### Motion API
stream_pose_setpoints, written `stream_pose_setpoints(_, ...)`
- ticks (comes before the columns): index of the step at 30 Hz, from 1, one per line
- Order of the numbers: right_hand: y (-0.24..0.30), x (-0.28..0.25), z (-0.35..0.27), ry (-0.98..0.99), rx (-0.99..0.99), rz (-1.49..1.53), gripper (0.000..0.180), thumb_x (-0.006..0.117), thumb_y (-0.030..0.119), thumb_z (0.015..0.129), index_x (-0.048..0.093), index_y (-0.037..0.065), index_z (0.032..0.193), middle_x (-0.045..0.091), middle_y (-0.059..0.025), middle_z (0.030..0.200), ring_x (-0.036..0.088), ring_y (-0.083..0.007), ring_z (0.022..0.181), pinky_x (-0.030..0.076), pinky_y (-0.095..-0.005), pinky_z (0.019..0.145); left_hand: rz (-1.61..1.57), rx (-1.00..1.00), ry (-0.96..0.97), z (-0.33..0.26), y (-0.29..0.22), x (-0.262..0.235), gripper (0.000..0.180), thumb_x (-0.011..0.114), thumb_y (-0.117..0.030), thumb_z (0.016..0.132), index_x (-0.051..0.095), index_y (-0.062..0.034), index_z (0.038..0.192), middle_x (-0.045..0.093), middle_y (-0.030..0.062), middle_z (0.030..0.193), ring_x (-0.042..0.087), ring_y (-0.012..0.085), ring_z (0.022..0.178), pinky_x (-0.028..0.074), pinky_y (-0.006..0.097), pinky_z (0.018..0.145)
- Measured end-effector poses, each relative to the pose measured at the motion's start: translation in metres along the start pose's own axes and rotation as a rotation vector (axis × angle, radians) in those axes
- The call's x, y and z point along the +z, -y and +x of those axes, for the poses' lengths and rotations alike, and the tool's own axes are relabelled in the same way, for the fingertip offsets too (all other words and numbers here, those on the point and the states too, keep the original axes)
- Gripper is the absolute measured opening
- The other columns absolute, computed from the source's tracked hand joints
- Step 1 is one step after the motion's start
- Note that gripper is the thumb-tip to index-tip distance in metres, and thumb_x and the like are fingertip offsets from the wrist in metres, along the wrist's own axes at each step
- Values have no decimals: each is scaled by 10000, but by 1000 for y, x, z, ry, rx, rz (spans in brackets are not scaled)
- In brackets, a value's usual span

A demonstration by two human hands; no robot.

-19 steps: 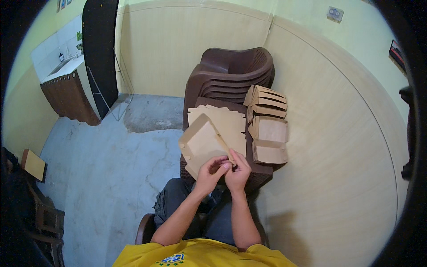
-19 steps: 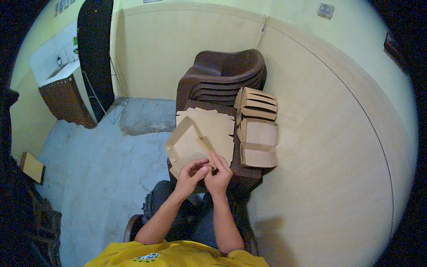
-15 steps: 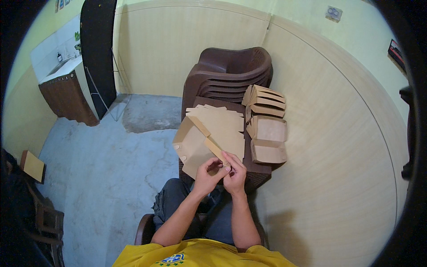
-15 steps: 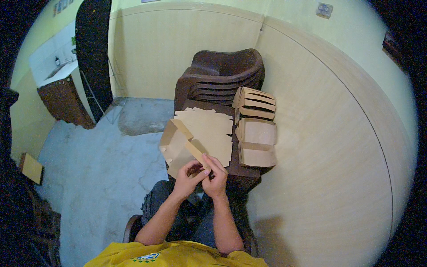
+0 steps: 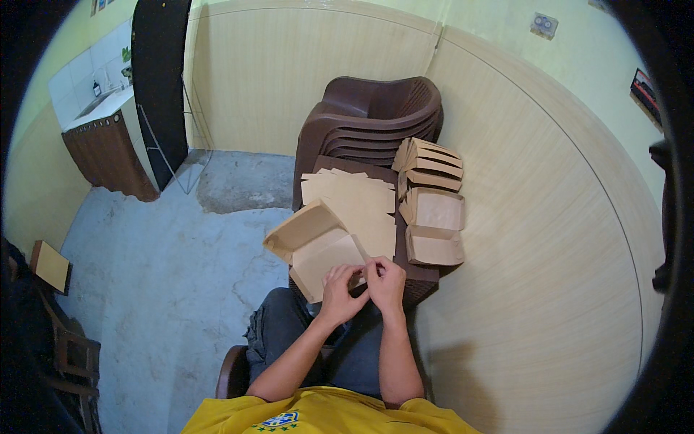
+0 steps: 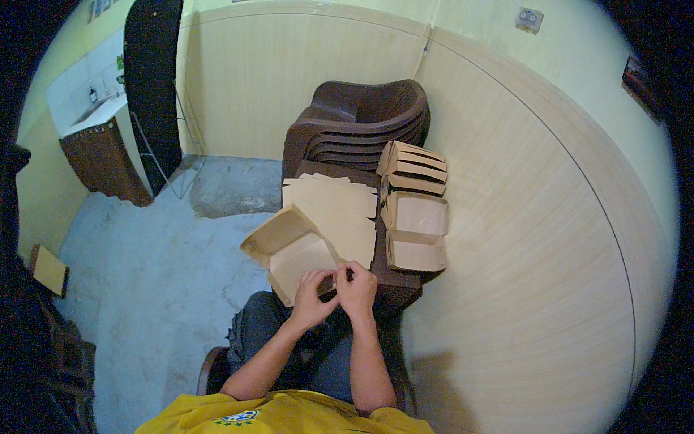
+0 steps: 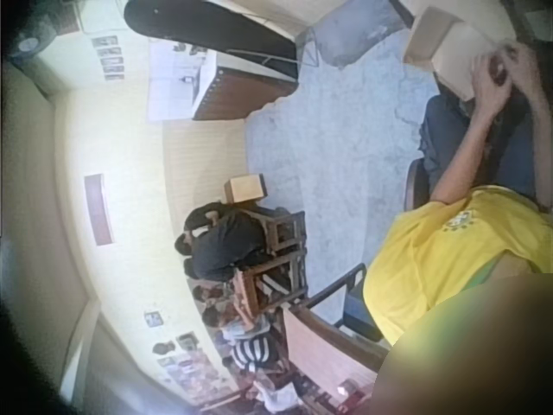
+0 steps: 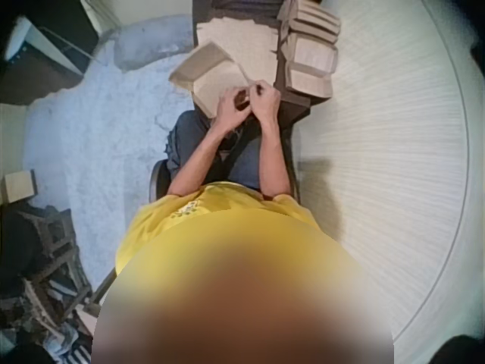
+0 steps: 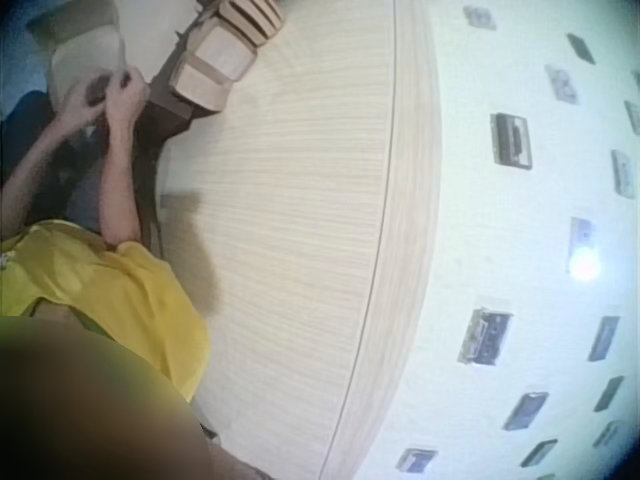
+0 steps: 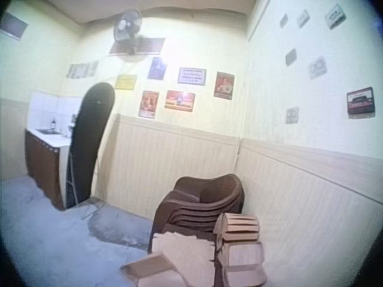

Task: The person assembles flat cardboard pieces into small rectangular boxes by folding and interlocking tabs. Completed boxes are stacked on a brown plastic chair beside the work area.

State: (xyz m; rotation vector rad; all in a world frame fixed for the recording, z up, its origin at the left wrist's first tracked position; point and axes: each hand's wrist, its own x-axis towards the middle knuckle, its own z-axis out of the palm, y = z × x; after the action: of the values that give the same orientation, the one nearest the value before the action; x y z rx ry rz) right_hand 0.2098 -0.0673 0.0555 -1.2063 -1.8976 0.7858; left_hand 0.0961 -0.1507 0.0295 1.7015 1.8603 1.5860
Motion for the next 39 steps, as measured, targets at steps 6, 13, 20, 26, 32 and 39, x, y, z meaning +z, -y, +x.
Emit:
stream_pose_setpoints(6, -21, 13, -1, 74, 237, 386, 201, 654, 121, 1069, 716, -54, 1147, 745, -104, 1027, 709, -153, 835, 651, -322, 713, 86, -103, -9, 5, 2, -8, 291, 817, -191, 871, 770, -70, 1132, 752, 122, 1029, 659, 349, 1046, 520, 452, 927)
stream_pose_setpoints(13, -12, 20, -8, 129, 366, 766, 198, 670, 19, 1035, 687, -64, 1214, 736, -123, 1086, 740, -179, 928, 681, -348, 787, -114, -399, -100, 3, 1, -10, 234, 823, -91, 875, 798, -52, 1104, 792, 132, 971, 740, 304, 943, 569, 417, 867)
stream_pose_setpoints(20, -4, 24, -9, 72, 287, 728, 231, 701, -54, 989, 665, -45, 1218, 741, -100, 1001, 735, -162, 909, 670, -333, 803, -232, -482, -133, 1, 11, -7, 202, 838, -76, 887, 799, -26, 1080, 819, 137, 962, 803, 211, 897, 602, 329, 809)
stream_pose_setpoints(26, -2, 29, -6, 13, 198, 608, 175, 770, -12, 948, 665, -39, 1086, 746, -114, 960, 731, -156, 855, 650, -301, 734, -201, -479, -197, 4, 4, -5, 213, 822, -100, 900, 796, -26, 1098, 821, 143, 942, 811, 228, 881, 607, 340, 805)
stream_pose_setpoints(32, -2, 35, -2, 0, 141, 591, 149, 760, -50, 952, 653, -31, 1054, 716, -86, 935, 712, -132, 838, 642, -282, 723, -116, -456, -297, 8, -10, -11, 285, 800, -124, 907, 776, -48, 1181, 813, 157, 970, 806, 255, 893, 607, 361, 816)
stream_pose_setpoints(39, -3, 41, -3, -71, 127, 617, 141, 768, -60, 938, 652, -32, 1012, 718, -84, 917, 706, -123, 806, 625, -267, 725, 94, -105, -264, 8, -6, -19, 323, 783, -92, 868, 768, -47, 1187, 725, 166, 962, 743, 318, 838, 593, 409, 778)
